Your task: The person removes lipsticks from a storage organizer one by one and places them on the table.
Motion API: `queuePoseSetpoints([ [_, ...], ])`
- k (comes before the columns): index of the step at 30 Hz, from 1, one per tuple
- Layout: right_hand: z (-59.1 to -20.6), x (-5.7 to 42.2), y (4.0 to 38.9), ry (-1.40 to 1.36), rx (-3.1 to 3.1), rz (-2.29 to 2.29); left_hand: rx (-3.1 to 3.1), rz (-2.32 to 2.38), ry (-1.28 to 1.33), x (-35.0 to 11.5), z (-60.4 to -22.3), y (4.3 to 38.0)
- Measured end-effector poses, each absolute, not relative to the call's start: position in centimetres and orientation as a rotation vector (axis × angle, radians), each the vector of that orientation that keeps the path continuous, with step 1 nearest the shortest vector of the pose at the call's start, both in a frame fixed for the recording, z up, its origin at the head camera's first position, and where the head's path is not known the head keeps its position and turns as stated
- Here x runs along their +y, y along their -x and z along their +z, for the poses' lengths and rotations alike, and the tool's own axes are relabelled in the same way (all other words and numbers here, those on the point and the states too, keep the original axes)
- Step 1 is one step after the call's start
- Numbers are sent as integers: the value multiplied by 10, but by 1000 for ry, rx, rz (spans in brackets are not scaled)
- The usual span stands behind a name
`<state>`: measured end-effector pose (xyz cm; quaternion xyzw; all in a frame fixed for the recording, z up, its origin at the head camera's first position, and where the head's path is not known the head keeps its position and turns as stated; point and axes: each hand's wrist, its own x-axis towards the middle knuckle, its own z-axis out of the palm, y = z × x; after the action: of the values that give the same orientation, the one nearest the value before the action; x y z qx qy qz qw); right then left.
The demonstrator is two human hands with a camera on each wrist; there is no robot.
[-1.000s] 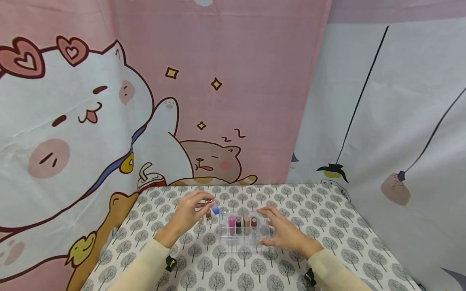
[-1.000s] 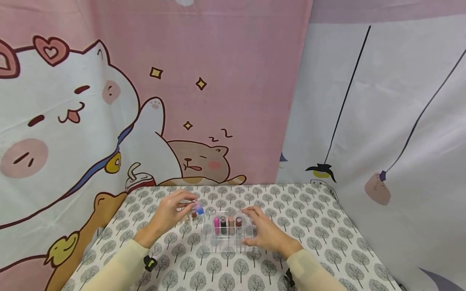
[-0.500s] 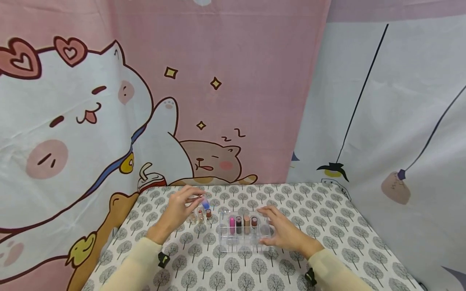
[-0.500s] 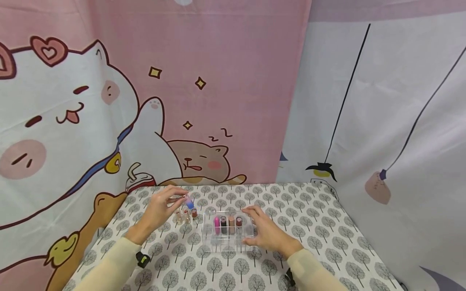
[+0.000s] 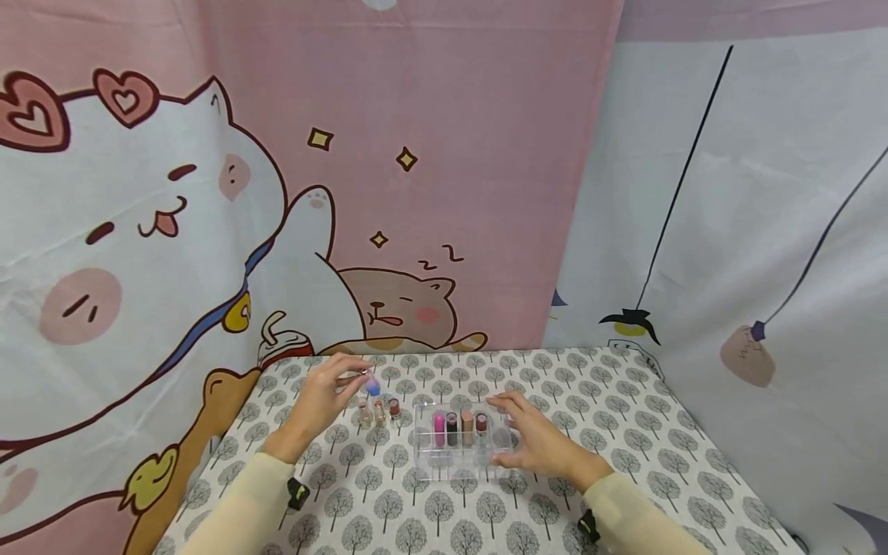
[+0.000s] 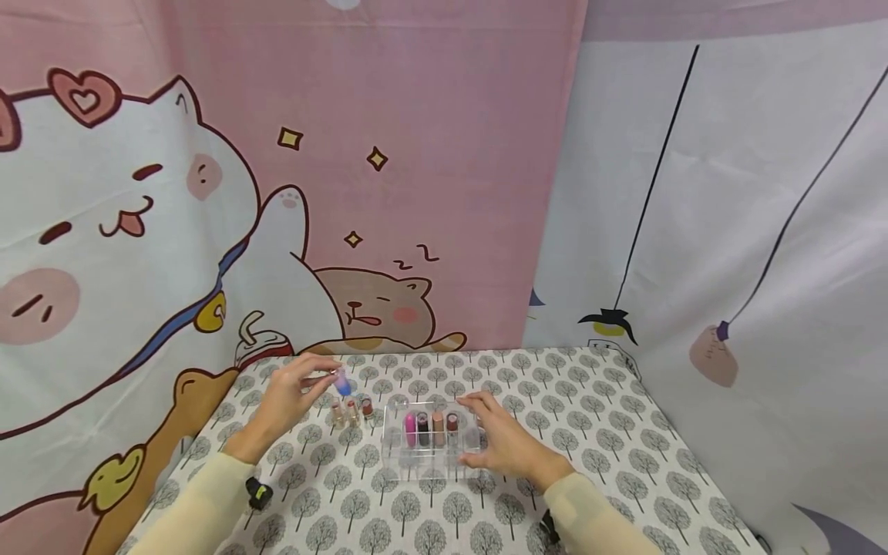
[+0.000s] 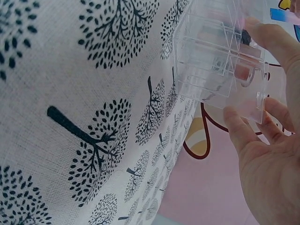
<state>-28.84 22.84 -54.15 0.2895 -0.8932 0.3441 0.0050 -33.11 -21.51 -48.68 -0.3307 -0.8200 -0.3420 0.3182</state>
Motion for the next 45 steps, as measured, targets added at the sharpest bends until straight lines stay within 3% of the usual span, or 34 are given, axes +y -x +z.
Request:
queuePoseSetpoints([
  [23,-544,230,290,-902,-2789,987,-2320,-900,686,-255,-506,332],
  [31,-561,239,302,-1034,-2638,1056,-2337,-865,685,-262,-515,337],
  [45,-540,228,287,-888,-2799,1029,-2475,-877,669,-264,-533,340],
])
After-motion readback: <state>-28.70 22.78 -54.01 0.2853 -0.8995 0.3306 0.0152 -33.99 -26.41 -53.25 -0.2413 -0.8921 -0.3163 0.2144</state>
